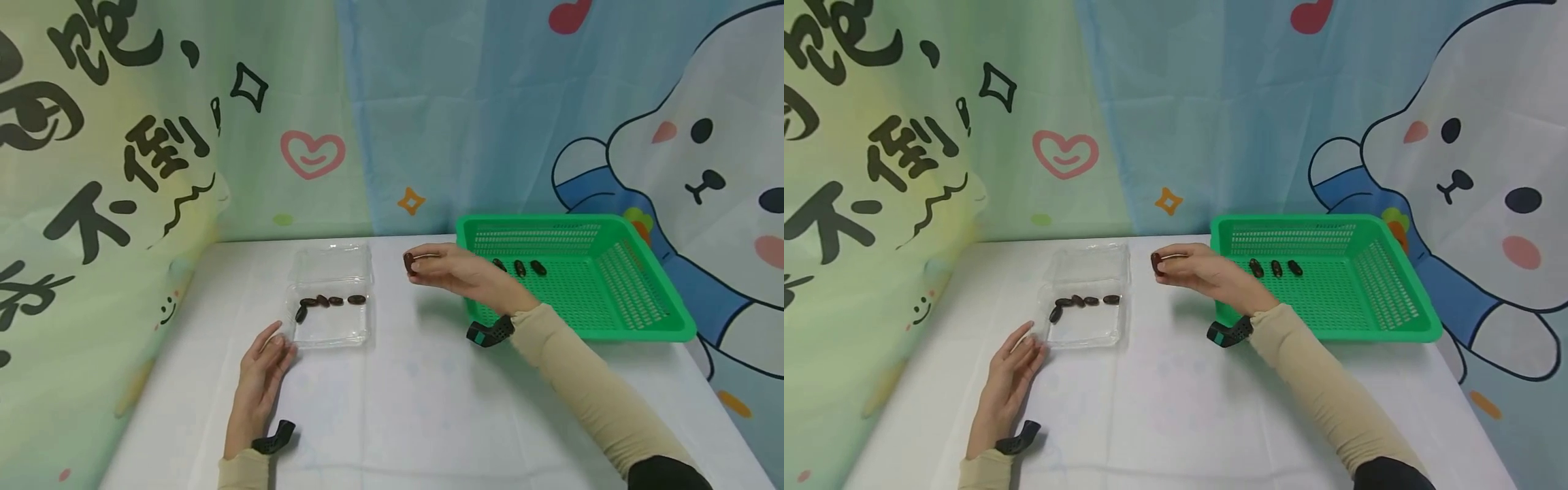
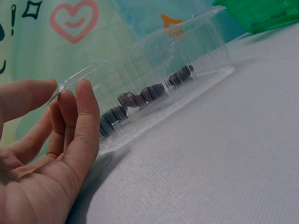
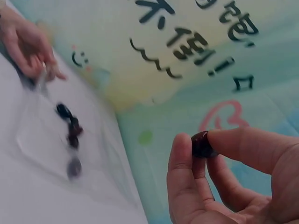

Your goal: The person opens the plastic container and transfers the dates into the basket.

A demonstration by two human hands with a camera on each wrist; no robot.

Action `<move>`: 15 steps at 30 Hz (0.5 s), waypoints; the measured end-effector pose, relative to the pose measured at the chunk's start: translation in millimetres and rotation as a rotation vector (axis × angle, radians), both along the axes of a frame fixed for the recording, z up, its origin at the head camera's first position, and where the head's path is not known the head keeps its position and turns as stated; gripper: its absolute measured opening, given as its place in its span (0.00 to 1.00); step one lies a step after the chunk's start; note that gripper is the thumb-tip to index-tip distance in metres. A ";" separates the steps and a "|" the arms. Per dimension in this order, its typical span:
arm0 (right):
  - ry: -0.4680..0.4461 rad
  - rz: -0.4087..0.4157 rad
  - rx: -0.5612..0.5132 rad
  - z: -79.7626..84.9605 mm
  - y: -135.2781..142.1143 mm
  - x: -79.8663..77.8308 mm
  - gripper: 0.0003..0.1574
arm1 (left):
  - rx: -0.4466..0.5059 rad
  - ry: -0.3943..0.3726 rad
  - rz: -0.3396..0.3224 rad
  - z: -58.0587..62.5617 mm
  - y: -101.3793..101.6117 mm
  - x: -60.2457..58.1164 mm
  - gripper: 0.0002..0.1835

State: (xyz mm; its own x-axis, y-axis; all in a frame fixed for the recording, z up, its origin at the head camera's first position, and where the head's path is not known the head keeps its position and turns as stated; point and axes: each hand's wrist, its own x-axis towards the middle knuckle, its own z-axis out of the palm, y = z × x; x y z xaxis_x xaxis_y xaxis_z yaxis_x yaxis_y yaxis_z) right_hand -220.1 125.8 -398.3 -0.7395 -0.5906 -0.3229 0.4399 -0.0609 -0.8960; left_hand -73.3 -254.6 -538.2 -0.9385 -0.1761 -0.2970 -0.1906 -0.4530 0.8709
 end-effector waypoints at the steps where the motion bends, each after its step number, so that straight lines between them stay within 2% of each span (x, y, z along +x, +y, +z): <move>1: -0.001 -0.007 -0.004 -0.2 8.2 -2.1 0.29 | -0.001 -0.004 -0.001 -0.2 0.1 -0.3 0.28; 5: 0.017 -0.017 -0.020 0.1 44.3 -7.1 0.32 | -0.012 -0.019 0.005 -0.5 0.8 -1.2 0.28; 11: -0.060 -0.112 -0.024 -0.1 90.9 -20.7 0.42 | -0.021 -0.008 -0.003 0.0 0.8 -2.6 0.30; 13: 0.116 -0.012 -0.031 -9.8 113.3 -22.5 0.39 | -0.015 -0.012 -0.004 0.3 0.7 -3.4 0.30; 14: 0.143 -0.009 -0.055 -14.1 122.7 -22.8 0.37 | -0.011 -0.014 -0.002 0.3 0.7 -3.7 0.30; 15: 0.210 0.022 -0.078 -18.9 133.4 -22.0 0.35 | -0.008 -0.013 -0.002 0.4 0.7 -3.8 0.30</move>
State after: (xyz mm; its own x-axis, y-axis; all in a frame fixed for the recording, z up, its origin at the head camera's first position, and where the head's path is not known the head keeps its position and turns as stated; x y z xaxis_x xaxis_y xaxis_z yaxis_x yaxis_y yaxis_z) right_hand -242.1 259.2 -417.2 -0.7724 -0.6244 -0.1161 0.2462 -0.1258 -0.9610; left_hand -77.1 -253.9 -537.8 -0.9348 -0.1769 -0.3080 -0.2029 -0.4458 0.8718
